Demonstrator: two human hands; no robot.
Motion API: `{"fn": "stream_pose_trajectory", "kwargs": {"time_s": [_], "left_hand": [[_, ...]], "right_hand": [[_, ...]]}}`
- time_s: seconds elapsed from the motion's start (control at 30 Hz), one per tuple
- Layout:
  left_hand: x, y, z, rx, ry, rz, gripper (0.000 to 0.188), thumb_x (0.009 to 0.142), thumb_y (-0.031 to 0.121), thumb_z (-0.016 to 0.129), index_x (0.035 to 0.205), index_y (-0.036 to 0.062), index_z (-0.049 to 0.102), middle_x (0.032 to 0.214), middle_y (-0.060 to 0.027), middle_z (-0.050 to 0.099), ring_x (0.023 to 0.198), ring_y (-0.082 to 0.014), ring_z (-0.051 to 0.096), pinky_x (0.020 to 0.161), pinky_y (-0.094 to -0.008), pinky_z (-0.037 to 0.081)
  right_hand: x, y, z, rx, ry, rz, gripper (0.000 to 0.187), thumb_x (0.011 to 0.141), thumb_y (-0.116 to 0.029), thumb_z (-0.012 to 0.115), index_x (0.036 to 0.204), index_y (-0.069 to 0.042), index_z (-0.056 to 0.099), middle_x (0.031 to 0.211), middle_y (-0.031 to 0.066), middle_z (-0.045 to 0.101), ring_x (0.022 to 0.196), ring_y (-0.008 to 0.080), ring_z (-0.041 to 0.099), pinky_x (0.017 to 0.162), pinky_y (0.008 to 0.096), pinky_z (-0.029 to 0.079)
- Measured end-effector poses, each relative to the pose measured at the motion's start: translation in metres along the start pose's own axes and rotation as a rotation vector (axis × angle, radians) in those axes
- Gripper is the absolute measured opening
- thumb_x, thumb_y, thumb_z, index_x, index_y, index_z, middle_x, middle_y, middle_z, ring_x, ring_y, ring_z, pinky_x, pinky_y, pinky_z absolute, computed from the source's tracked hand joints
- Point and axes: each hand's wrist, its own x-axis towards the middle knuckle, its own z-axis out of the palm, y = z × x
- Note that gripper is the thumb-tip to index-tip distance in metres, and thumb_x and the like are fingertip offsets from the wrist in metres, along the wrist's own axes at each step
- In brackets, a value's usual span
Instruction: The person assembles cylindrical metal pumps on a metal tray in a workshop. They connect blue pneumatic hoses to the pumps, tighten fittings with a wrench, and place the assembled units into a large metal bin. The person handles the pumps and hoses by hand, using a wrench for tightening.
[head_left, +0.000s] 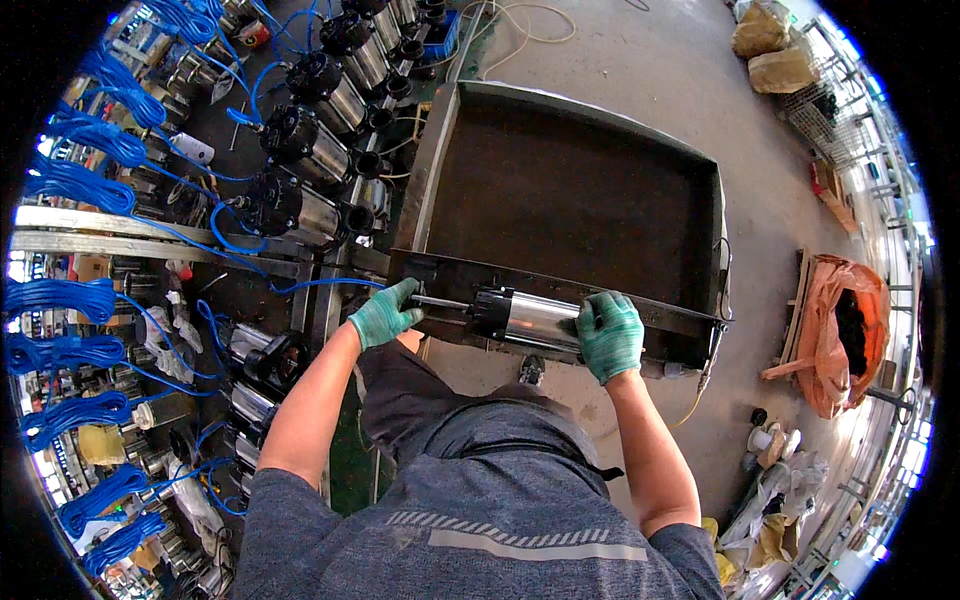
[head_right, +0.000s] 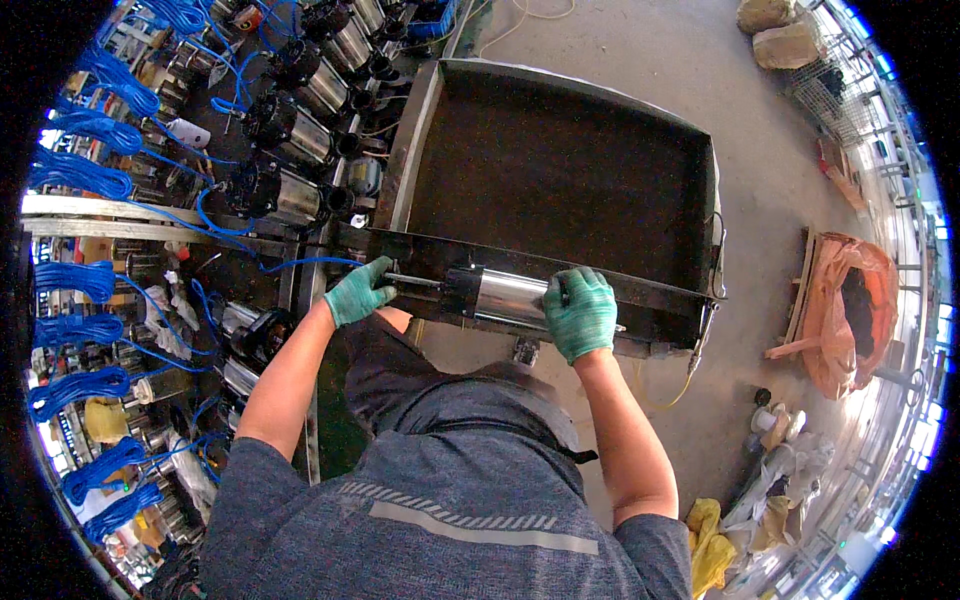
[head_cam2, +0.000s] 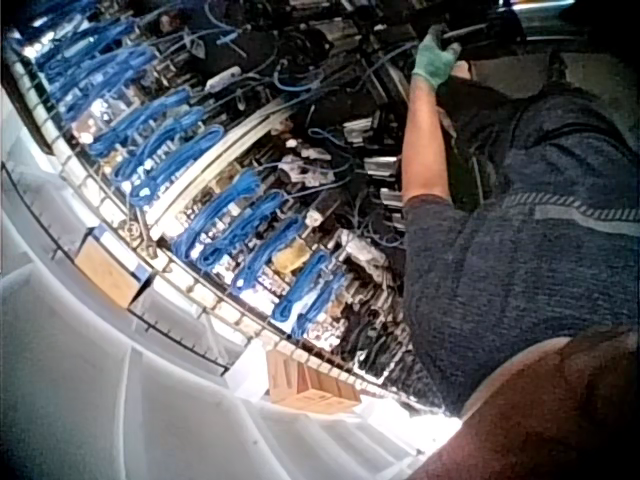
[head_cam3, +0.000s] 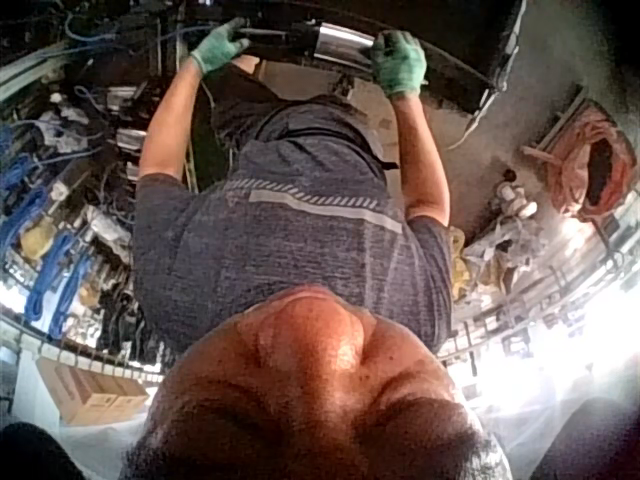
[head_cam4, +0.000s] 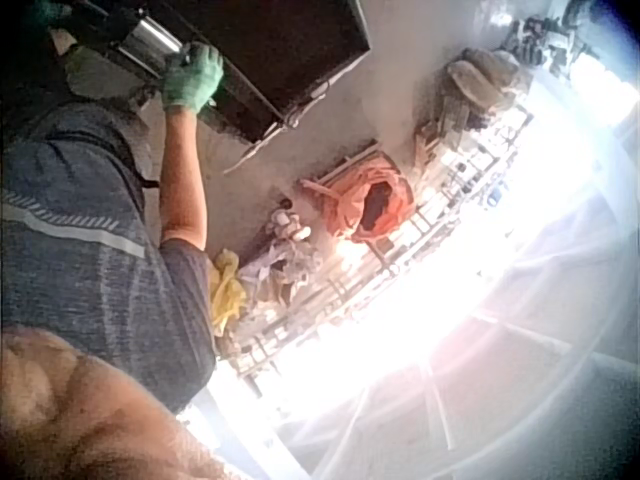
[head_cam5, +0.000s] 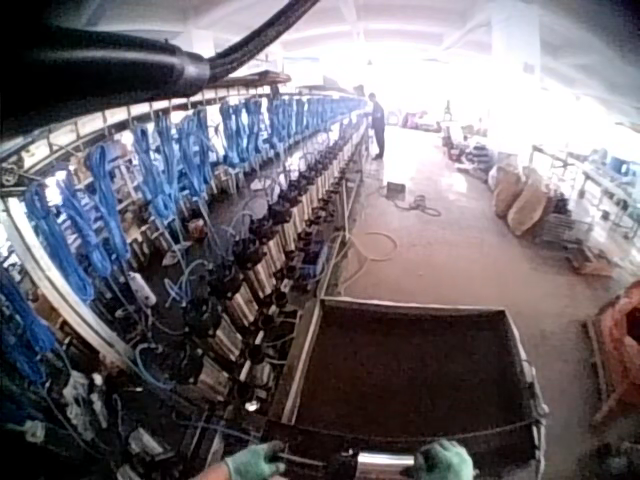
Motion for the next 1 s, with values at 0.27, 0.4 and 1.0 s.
{"fn": "stream_pose_trajectory", "kwargs": {"time_s": [0.27, 0.4, 1.0], "left_hand": [[0.006, 0.002, 0.016, -0.17, 0.128, 0.103, 0.026, 0.092, 0.001, 0.063, 0.116, 0.0106, 0.066, 0.092, 0.004, 0.06, 0.074, -0.0057, 0.052, 0.062, -0.0222, 0.044], [-0.006, 0.011, 0.017, -0.557, 0.022, -0.029, 0.028, 0.098, 0.015, 0.062, 0.125, 0.0127, 0.065, 0.096, 0.0035, 0.063, 0.075, -0.0078, 0.055, 0.065, -0.0249, 0.047], [0.008, -0.006, -0.009, 0.417, 0.017, 0.17, 0.033, 0.087, 0.022, 0.076, 0.109, 0.0027, 0.06, 0.09, -0.0184, 0.069, 0.082, -0.0314, 0.067, 0.071, -0.0425, 0.052]], "right_hand": [[0.003, -0.005, -0.006, -0.014, -0.06, -0.007, 0.01, 0.085, -0.018, 0.066, 0.083, -0.008, 0.065, 0.087, 0.0129, 0.065, 0.086, 0.0368, 0.06, 0.078, 0.0471, 0.047], [0.001, -0.002, -0.003, -0.006, -0.044, 0.001, 0.012, 0.084, -0.019, 0.067, 0.082, -0.008, 0.065, 0.086, 0.013, 0.065, 0.085, 0.037, 0.06, 0.077, 0.0473, 0.047], [0.003, 0.0, -0.004, -0.012, -0.037, -0.008, 0.008, 0.081, -0.017, 0.068, 0.081, -0.009, 0.067, 0.084, 0.0127, 0.066, 0.081, 0.0362, 0.062, 0.075, 0.0484, 0.05]]}}
